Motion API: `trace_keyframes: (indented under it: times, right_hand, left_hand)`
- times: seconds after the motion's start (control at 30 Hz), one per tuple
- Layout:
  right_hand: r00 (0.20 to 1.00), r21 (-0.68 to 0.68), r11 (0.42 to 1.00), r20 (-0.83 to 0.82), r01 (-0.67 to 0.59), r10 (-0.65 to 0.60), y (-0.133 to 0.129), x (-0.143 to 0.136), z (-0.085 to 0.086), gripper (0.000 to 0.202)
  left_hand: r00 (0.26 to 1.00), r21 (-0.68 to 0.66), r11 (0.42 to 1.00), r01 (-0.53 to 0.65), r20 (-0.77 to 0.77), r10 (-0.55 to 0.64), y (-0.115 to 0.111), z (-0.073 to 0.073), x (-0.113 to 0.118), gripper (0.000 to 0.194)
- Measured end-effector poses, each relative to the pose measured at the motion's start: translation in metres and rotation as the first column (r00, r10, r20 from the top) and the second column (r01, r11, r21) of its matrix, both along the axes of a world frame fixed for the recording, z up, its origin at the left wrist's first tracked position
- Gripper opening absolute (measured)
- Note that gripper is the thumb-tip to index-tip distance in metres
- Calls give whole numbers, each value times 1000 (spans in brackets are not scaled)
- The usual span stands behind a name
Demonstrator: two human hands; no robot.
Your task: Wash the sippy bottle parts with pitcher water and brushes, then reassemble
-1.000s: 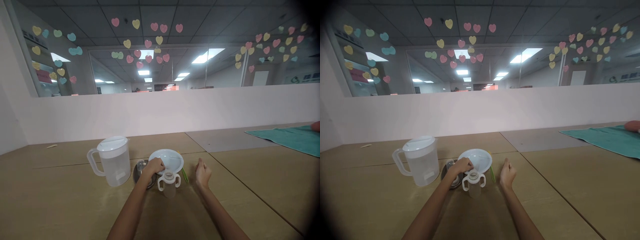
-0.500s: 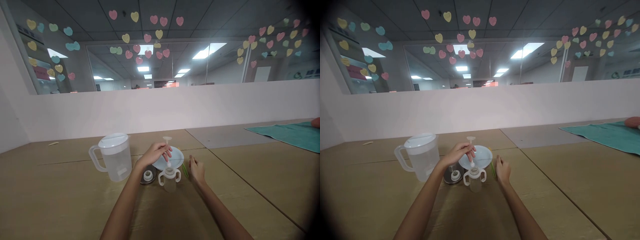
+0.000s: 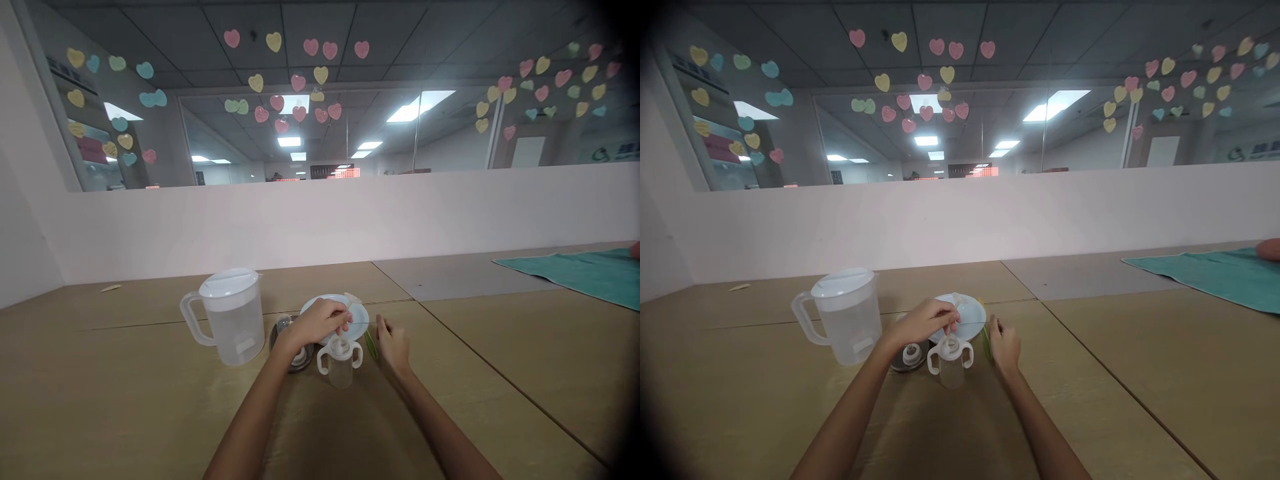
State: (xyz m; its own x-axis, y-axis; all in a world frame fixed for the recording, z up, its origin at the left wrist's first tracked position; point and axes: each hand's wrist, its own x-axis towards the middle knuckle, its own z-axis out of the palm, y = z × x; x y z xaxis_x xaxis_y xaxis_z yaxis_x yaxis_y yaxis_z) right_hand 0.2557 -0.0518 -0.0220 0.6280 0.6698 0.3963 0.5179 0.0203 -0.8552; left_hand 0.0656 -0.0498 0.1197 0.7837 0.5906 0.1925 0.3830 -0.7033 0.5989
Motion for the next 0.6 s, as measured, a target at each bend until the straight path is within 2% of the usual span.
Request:
trace_keyframes:
  times: [0.17,0.37,0.6]
  right_hand:
    - [996,-14,1000,84,-18,19,-2,-2,0,54]
    - [989,-55,998,138,-44,52,-2,-3,-1,53]
    - [977,-69,996,205,-50,63,0,-3,-3,54]
  left_hand:
    - [998,37,999,-22,52,20,1,0,-2,33]
    - [997,212,976,-51,-51,63,1,0,-4,33]
    - [990,197,980,18,-138,10,-2,0,-5,29]
